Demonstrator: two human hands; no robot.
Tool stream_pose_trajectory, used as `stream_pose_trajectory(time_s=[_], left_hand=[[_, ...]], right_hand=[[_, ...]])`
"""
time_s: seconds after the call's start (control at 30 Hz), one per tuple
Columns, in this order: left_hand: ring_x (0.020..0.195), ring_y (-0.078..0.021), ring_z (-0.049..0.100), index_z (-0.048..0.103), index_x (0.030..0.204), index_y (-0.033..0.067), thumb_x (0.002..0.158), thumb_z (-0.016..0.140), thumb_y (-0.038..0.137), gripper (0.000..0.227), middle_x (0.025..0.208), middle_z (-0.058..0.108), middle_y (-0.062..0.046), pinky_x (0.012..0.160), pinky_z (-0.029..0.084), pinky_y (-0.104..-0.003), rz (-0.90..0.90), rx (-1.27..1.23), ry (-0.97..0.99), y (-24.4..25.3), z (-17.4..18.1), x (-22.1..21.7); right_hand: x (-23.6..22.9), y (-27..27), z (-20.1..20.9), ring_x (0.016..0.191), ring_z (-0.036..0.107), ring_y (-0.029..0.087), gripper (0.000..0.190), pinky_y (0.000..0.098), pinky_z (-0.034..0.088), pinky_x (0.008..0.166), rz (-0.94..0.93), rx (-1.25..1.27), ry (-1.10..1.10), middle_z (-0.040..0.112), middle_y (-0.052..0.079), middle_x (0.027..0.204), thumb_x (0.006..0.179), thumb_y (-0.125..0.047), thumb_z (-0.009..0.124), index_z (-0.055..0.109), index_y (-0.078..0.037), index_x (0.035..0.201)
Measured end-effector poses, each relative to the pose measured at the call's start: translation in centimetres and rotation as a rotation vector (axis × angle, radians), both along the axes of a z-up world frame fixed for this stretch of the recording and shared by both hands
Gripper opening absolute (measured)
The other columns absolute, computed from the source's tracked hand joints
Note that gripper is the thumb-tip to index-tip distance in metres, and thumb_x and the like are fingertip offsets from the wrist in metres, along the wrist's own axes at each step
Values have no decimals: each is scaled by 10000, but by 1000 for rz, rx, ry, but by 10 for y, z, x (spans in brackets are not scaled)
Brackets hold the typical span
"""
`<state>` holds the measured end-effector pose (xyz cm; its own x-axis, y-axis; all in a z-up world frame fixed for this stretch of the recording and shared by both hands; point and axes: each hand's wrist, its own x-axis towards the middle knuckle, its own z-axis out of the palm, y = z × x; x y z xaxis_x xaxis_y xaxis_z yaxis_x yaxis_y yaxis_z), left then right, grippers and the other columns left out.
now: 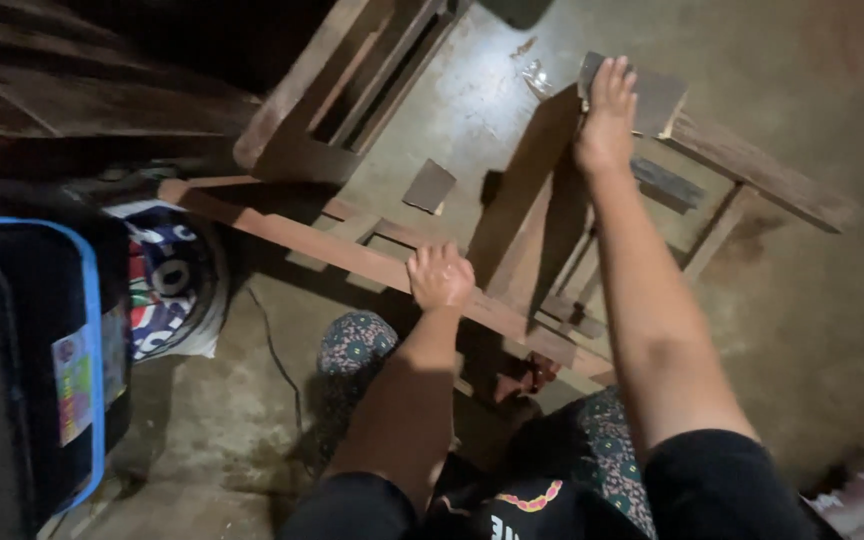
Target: The person is manually sanding a wooden chair frame using sandpaper to smooth the surface.
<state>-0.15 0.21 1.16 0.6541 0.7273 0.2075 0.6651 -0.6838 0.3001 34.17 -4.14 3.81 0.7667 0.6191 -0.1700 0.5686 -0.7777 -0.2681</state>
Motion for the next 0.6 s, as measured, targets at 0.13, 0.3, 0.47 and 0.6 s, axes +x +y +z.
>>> stream_pose_trajectory(time_s=[0.13, 0.3, 0.47, 0.6], left_hand=[[862, -317, 660, 644, 740, 119, 734, 668, 195, 80, 692, 607, -81, 840, 492, -483, -10, -5, 6, 0, -3, 0], [888, -306, 662, 632, 745, 135, 739, 657, 194, 65, 695, 592, -67, 864, 495, -481, 6, 12, -13, -2, -6, 0], [881, -309, 650, 614, 741, 139, 752, 646, 194, 64, 703, 571, -71, 852, 496, -479, -12, 25, -25, -4, -15, -5], [985, -327, 610, 807, 1042, 155, 827, 650, 227, 276, 912, 764, -102, 848, 406, -475, -32, -168, 229, 0, -3, -4]], right_hand=[[-105, -10, 74, 1591, 245, 505, 921, 542, 228, 1303, 59, -90, -85, 180, 294, 1739, 885, 252, 542, 164, 51, 1701], [-237, -76, 34, 1569, 252, 513, 870, 563, 183, 1285, 214, -72, 20, 214, 294, 1734, 876, 139, 474, 205, 20, 1695], [-149, -38, 65, 1545, 316, 525, 809, 584, 234, 1264, 187, -66, -57, 288, 320, 1702, 895, 162, 523, 288, 67, 1664], [-50, 2, 64, 1628, -25, 377, 1068, 494, 22, 1357, -38, -11, 206, -9, 161, 1769, 800, 400, 347, 45, -68, 1712]])
